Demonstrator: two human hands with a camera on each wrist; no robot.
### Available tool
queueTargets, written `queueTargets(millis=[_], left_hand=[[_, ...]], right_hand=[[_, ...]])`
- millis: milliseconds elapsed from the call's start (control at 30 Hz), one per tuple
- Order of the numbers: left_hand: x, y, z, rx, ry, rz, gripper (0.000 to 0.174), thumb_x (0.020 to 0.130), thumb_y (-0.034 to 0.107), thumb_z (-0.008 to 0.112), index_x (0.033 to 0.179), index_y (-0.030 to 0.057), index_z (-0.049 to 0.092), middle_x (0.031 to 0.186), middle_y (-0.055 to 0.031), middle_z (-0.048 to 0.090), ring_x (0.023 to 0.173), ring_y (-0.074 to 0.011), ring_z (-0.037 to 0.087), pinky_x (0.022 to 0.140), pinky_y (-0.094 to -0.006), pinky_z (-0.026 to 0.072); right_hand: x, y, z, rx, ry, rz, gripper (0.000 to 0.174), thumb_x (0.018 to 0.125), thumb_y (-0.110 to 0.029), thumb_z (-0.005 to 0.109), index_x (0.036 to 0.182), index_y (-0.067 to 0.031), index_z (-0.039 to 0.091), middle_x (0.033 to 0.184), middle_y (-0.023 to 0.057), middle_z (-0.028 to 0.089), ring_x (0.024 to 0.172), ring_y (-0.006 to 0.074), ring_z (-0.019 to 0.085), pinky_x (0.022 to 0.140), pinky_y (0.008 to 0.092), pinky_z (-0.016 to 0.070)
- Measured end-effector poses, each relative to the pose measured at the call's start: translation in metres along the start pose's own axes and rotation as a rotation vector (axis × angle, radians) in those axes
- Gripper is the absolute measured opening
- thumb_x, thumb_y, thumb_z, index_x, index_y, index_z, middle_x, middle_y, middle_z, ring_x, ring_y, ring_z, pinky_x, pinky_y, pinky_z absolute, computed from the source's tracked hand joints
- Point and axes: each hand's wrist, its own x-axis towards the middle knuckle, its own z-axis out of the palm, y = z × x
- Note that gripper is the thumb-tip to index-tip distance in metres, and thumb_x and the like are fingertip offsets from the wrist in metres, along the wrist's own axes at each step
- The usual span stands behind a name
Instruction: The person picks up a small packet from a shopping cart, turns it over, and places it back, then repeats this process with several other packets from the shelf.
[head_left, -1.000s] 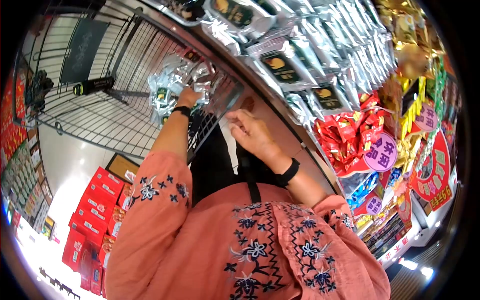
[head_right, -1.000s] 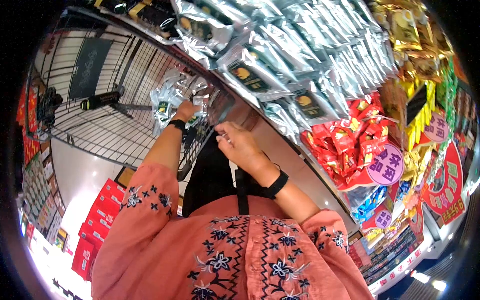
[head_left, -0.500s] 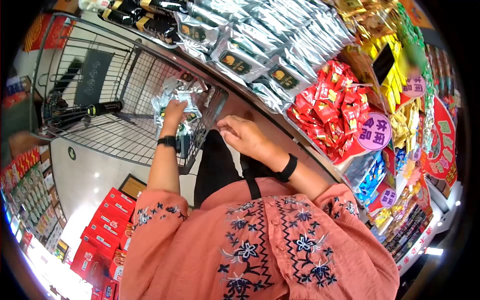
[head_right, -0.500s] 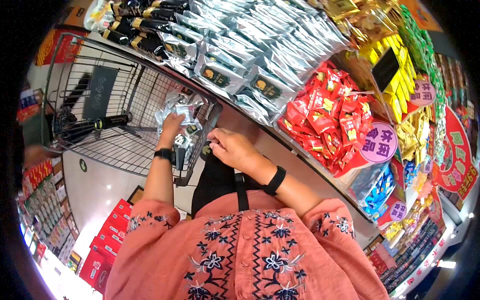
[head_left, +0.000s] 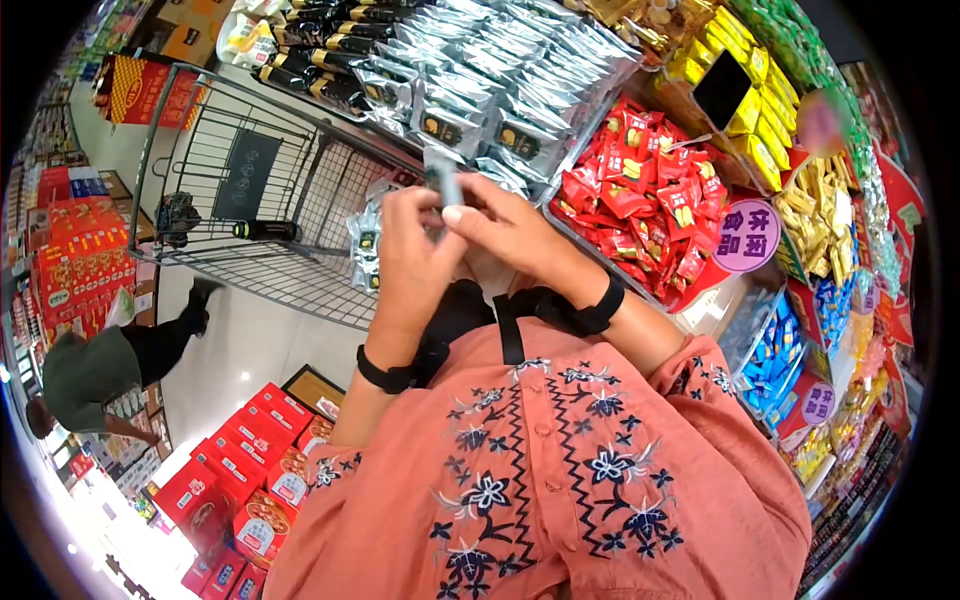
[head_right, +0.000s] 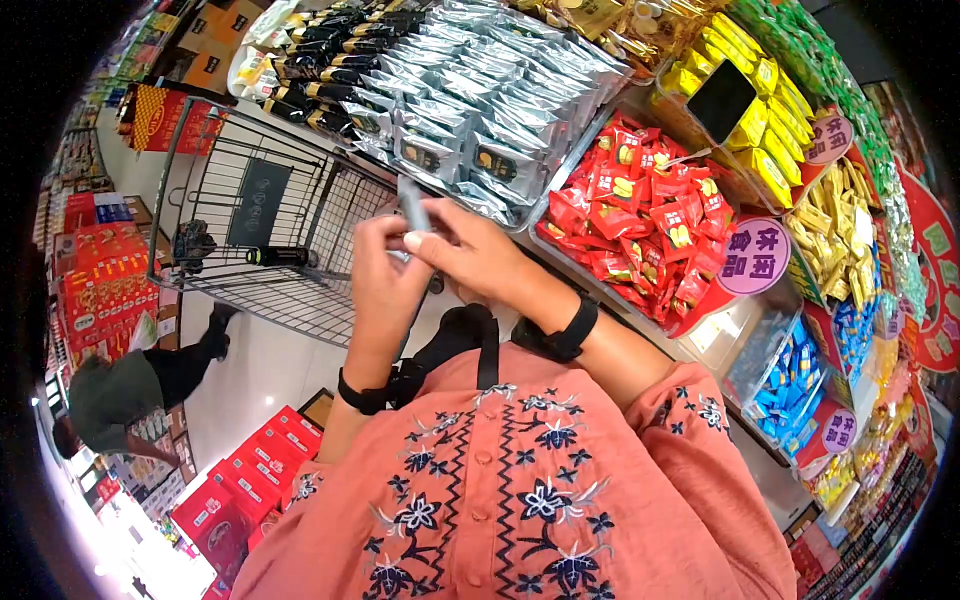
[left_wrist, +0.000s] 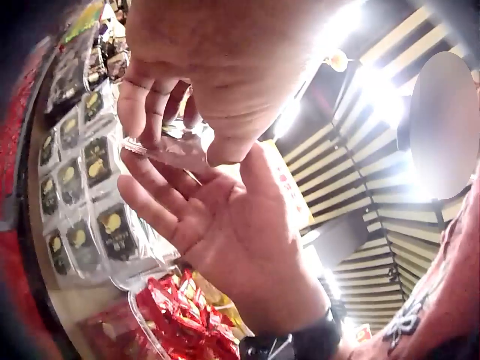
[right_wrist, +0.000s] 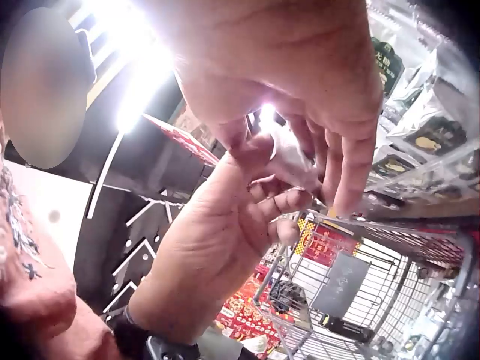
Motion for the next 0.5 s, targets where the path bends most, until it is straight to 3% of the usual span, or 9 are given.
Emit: queueTargets(millis=[33, 67, 133, 167, 200, 267, 367, 467, 500], left_hand=[[-0.002, 0.003, 0.009, -0.07, -0.025, -0.016, 0.039, 0.086, 0.01, 0.076, 0.118, 0.0003, 0.057, 0.12, -0.0161, 0.054, 0.092, -0.0253, 0.064, 0.078, -0.0352, 0.0556], [0.0, 0.01, 0.01, 0.004, -0.074, 0.058, 0.038, 0.089, 0.01, 0.076, 0.121, 0.0, 0.058, 0.126, -0.0127, 0.052, 0.091, -0.0163, 0.062, 0.073, -0.0259, 0.0514], [-0.001, 0.018, 0.015, -0.174, -0.122, -0.038, 0.033, 0.095, 0.011, 0.071, 0.123, 0.0006, 0.058, 0.12, -0.0095, 0.057, 0.092, -0.0137, 0.063, 0.072, -0.026, 0.0516], [-0.002, 0.009, 0.017, -0.276, -0.137, -0.124, 0.029, 0.098, 0.011, 0.068, 0.123, 0.001, 0.059, 0.116, -0.0073, 0.06, 0.092, -0.0121, 0.064, 0.071, -0.0251, 0.0513], [0.002, 0.006, 0.016, -0.378, -0.153, -0.209, 0.025, 0.101, 0.011, 0.064, 0.123, 0.0014, 0.059, 0.112, -0.0052, 0.063, 0.092, -0.0104, 0.064, 0.069, -0.0243, 0.0509], [0.012, 0.009, 0.014, -0.467, -0.097, -0.37, 0.023, 0.104, 0.014, 0.06, 0.124, 0.0017, 0.06, 0.109, -0.0034, 0.066, 0.087, -0.0066, 0.062, 0.066, -0.02, 0.0486], [0.029, 0.0, 0.015, -0.496, -0.109, -0.382, 0.032, 0.106, 0.023, 0.06, 0.129, 0.0003, 0.061, 0.106, -0.0033, 0.066, 0.084, -0.0067, 0.062, 0.065, -0.0205, 0.0483], [0.04, 0.004, 0.014, -0.56, -0.272, -0.457, 0.034, 0.105, 0.026, 0.062, 0.127, -0.0001, 0.063, 0.099, -0.0036, 0.066, 0.079, -0.0063, 0.061, 0.063, -0.0199, 0.0469], [0.041, 0.01, 0.018, -0.587, -0.255, -0.448, 0.03, 0.105, 0.026, 0.064, 0.121, 0.001, 0.065, 0.088, -0.0023, 0.066, 0.071, -0.005, 0.059, 0.059, -0.0189, 0.0449]], right_hand=[[0.0, 0.0, -0.009, -0.114, 0.004, -0.009, 0.044, 0.104, -0.031, 0.064, 0.135, -0.001, 0.055, 0.113, 0.0078, 0.069, 0.105, 0.0129, 0.065, 0.088, 0.0295, 0.0537], [-0.003, -0.003, -0.015, -0.065, 0.046, 0.024, 0.04, 0.104, -0.03, 0.062, 0.132, -0.0014, 0.057, 0.11, 0.0058, 0.068, 0.099, 0.0129, 0.065, 0.084, 0.0291, 0.0538], [-0.004, 0.0, -0.035, -0.211, 0.105, -0.045, 0.036, 0.104, -0.026, 0.06, 0.131, -0.0014, 0.058, 0.108, 0.0048, 0.068, 0.09, 0.0115, 0.065, 0.077, 0.0275, 0.055], [-0.009, -0.001, -0.042, -0.013, 0.089, 0.07, 0.034, 0.104, -0.022, 0.058, 0.13, -0.0007, 0.06, 0.107, 0.0045, 0.068, 0.082, 0.0099, 0.066, 0.071, 0.026, 0.0562], [-0.014, -0.005, -0.048, -0.041, 0.097, 0.073, 0.034, 0.105, -0.021, 0.057, 0.131, -0.0007, 0.06, 0.108, 0.0045, 0.069, 0.079, 0.0085, 0.065, 0.069, 0.0246, 0.0572], [-0.021, -0.009, -0.062, -0.027, 0.038, 0.118, 0.036, 0.107, -0.021, 0.055, 0.136, -0.0004, 0.058, 0.114, 0.0043, 0.069, 0.094, 0.011, 0.067, 0.075, 0.0263, 0.0596], [-0.031, -0.021, -0.067, -0.057, 0.03, 0.143, 0.036, 0.107, -0.022, 0.055, 0.136, 0.0005, 0.058, 0.109, 0.0048, 0.07, 0.088, 0.012, 0.069, 0.072, 0.0261, 0.0601], [-0.036, -0.024, -0.069, -0.062, 0.047, 0.14, 0.036, 0.107, -0.023, 0.055, 0.134, 0.0009, 0.059, 0.106, 0.0061, 0.071, 0.086, 0.0123, 0.069, 0.071, 0.0258, 0.0602], [-0.038, -0.023, -0.07, -0.069, 0.048, 0.141, 0.036, 0.107, -0.023, 0.056, 0.133, 0.0008, 0.06, 0.106, 0.0061, 0.071, 0.085, 0.0119, 0.069, 0.07, 0.0255, 0.0599]])
